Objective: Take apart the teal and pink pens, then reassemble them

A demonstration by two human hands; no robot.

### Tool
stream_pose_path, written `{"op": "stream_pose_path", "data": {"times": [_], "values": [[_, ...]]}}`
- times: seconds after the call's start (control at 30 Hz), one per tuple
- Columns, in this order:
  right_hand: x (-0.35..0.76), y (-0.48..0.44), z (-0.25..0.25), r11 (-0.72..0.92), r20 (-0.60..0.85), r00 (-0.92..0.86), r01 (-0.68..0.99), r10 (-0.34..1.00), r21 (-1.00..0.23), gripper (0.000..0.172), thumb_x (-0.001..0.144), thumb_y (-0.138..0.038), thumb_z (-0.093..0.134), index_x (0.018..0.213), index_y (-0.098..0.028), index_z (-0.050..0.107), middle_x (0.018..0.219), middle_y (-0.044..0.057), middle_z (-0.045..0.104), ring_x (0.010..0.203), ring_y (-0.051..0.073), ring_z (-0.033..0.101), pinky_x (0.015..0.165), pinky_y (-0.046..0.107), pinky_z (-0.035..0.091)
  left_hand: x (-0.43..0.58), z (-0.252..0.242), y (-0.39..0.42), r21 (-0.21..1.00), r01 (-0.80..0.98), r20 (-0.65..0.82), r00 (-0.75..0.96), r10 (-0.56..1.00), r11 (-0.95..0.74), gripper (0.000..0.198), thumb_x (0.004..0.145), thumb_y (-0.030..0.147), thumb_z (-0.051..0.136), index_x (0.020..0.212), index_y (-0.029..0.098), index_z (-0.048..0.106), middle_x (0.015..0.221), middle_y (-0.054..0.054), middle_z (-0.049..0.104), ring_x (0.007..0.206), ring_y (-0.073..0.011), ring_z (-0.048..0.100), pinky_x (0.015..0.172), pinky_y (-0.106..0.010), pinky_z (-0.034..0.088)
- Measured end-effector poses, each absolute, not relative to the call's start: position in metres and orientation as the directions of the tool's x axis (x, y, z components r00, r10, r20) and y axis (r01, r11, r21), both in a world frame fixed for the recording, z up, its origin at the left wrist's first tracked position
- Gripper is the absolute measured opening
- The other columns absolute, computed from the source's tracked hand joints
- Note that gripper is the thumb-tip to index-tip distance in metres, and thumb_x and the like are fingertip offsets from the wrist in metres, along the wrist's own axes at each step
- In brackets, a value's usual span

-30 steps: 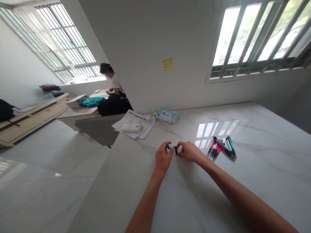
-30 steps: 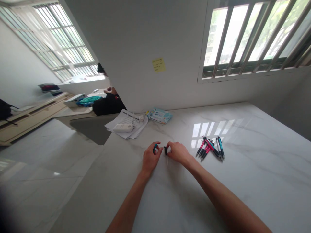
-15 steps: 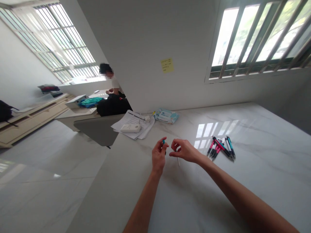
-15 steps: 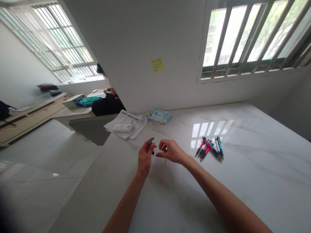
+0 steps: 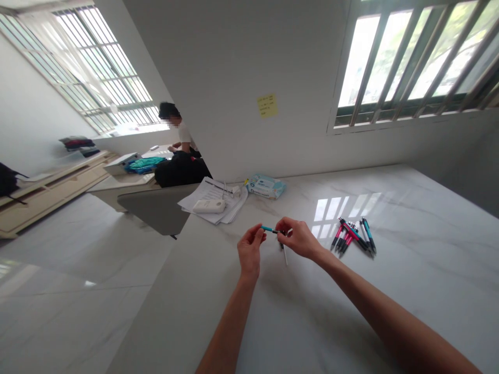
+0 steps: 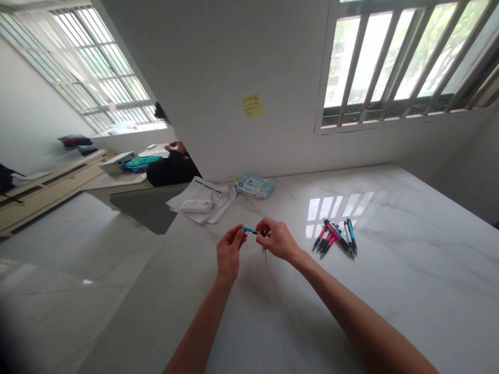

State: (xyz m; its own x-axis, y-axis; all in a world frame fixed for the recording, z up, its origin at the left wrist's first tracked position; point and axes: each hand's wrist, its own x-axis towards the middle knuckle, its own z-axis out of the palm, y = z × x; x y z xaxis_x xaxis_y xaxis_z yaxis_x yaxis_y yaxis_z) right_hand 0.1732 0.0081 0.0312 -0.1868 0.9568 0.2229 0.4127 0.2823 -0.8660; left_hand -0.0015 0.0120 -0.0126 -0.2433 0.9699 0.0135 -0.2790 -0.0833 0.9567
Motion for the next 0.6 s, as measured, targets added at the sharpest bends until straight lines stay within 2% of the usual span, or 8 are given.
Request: {"op": "stream_pose_path", "data": {"times": [0.07, 0.2, 0.37, 0.6], "values": [[0.177, 0.011, 0.035, 0.272, 0.233, -0.146, 0.376, 0.961, -0.886, 0.015, 0.084, -0.023, 0.062, 0.095, -0.02, 0.071, 0.089, 0.002, 0.075, 0.08, 0.016, 0.068, 0.075, 0.026, 0.054, -0.003, -0.013, 0.013, 0.935, -0.355, -0.062, -0.229, 0.972, -0.024, 0.042, 0.069, 0.037, 0.09, 0.102, 0.014, 0.078, 0.088, -0.004, 0.077, 0.075, -0.0105, 0.069, 0.079, -0.025, 0.059], [0.183, 0.015, 0.043, 0.266, 0.249, -0.098, 0.232, 0.963, -0.936, 0.02, 0.087, -0.033, 0.063, 0.098, -0.019, 0.071, 0.092, 0.005, 0.074, 0.082, 0.017, 0.069, 0.074, 0.027, 0.056, 0.003, -0.011, 0.007, 0.871, -0.475, -0.175, -0.056, 0.983, 0.128, 0.04, 0.065, 0.032, 0.093, 0.097, 0.015, 0.078, 0.088, -0.005, 0.078, 0.078, -0.012, 0.072, 0.083, -0.025, 0.06], [0.188, 0.015, 0.049, 0.296, 0.287, -0.082, 0.134, 0.954, -0.946, 0.025, 0.087, -0.038, 0.066, 0.102, -0.019, 0.071, 0.086, 0.004, 0.071, 0.081, 0.017, 0.067, 0.071, 0.026, 0.055, 0.014, -0.005, -0.002, 0.812, -0.53, -0.217, 0.112, 0.97, 0.243, 0.039, 0.063, 0.028, 0.096, 0.094, 0.015, 0.076, 0.09, -0.004, 0.078, 0.078, -0.0097, 0.072, 0.08, -0.018, 0.059], [0.187, 0.015, 0.047, 0.311, 0.311, -0.025, 0.149, 0.95, -0.939, 0.02, 0.086, -0.035, 0.069, 0.098, -0.019, 0.073, 0.081, 0.003, 0.071, 0.075, 0.016, 0.067, 0.067, 0.026, 0.054, 0.012, -0.003, -0.001, 0.801, -0.537, -0.258, 0.09, 0.962, 0.265, 0.039, 0.063, 0.025, 0.096, 0.092, 0.013, 0.073, 0.089, -0.005, 0.079, 0.073, -0.0082, 0.072, 0.072, -0.015, 0.058]]}}
